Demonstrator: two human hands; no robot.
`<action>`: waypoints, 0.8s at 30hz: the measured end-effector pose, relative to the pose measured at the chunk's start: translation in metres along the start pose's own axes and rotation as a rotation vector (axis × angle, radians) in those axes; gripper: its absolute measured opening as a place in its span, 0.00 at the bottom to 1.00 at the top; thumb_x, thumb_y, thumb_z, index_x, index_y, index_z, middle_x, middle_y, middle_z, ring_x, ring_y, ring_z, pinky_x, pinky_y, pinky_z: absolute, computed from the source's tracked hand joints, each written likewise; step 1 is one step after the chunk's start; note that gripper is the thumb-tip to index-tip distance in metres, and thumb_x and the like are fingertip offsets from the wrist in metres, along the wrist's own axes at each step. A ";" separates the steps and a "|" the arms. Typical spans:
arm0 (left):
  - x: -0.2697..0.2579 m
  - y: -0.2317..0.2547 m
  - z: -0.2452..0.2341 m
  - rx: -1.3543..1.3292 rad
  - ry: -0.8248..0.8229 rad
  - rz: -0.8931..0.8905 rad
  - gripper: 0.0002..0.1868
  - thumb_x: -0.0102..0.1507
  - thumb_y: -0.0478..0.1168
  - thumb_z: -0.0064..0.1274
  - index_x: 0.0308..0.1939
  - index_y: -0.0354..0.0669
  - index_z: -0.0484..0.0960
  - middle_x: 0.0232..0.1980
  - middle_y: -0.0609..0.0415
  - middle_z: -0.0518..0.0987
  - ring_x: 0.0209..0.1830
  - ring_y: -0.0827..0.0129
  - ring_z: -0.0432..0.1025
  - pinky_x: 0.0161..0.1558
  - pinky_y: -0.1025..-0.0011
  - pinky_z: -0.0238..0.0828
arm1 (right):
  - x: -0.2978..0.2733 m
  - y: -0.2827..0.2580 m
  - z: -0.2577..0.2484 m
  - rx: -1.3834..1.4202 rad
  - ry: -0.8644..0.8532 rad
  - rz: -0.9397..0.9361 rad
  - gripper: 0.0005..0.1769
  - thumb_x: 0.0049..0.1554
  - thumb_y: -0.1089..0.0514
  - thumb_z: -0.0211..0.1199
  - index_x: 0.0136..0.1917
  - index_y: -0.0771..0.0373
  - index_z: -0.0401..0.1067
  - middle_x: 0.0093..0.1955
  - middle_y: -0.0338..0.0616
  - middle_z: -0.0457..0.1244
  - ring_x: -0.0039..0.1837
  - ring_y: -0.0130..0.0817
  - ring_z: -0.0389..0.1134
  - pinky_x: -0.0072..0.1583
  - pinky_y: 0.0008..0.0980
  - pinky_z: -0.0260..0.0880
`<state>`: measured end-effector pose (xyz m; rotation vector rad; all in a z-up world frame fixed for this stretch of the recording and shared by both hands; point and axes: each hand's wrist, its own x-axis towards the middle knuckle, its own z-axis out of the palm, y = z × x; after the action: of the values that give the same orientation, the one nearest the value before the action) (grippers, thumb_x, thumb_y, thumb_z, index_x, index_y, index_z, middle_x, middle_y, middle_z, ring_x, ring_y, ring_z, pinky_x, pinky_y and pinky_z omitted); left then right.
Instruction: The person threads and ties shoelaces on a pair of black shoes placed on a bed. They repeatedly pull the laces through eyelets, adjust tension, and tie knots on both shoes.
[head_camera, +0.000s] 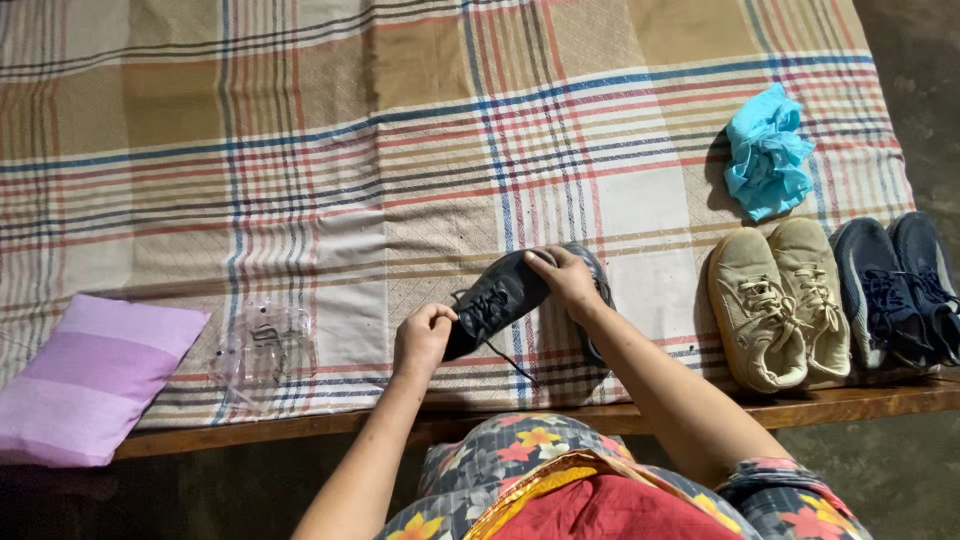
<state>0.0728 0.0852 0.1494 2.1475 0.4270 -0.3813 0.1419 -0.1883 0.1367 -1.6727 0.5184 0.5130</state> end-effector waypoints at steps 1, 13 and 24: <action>0.009 -0.018 0.007 -0.017 0.017 -0.048 0.09 0.62 0.40 0.54 0.41 0.43 0.88 0.33 0.55 0.85 0.28 0.66 0.77 0.33 0.67 0.73 | 0.009 0.013 0.003 -0.040 -0.021 -0.041 0.25 0.56 0.46 0.69 0.59 0.65 0.78 0.49 0.46 0.73 0.48 0.31 0.74 0.50 0.29 0.75; 0.076 -0.180 0.138 -0.435 -0.147 -0.579 0.10 0.65 0.44 0.58 0.41 0.40 0.83 0.38 0.53 0.84 0.33 0.70 0.75 0.33 0.69 0.69 | 0.033 0.077 0.041 -0.090 0.379 -0.232 0.26 0.58 0.45 0.68 0.61 0.66 0.73 0.53 0.46 0.70 0.53 0.33 0.72 0.56 0.33 0.73; 0.085 -0.069 0.090 -0.831 -0.221 -0.318 0.10 0.66 0.34 0.57 0.51 0.41 0.78 0.44 0.52 0.84 0.36 0.76 0.76 0.38 0.79 0.70 | -0.003 0.126 0.075 0.827 0.223 0.329 0.10 0.62 0.52 0.68 0.47 0.60 0.74 0.36 0.30 0.63 0.36 0.21 0.60 0.39 0.25 0.59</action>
<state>0.1085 0.0622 0.0143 1.2199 0.6624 -0.5031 0.0604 -0.1334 0.0276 -0.8516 1.0193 0.2781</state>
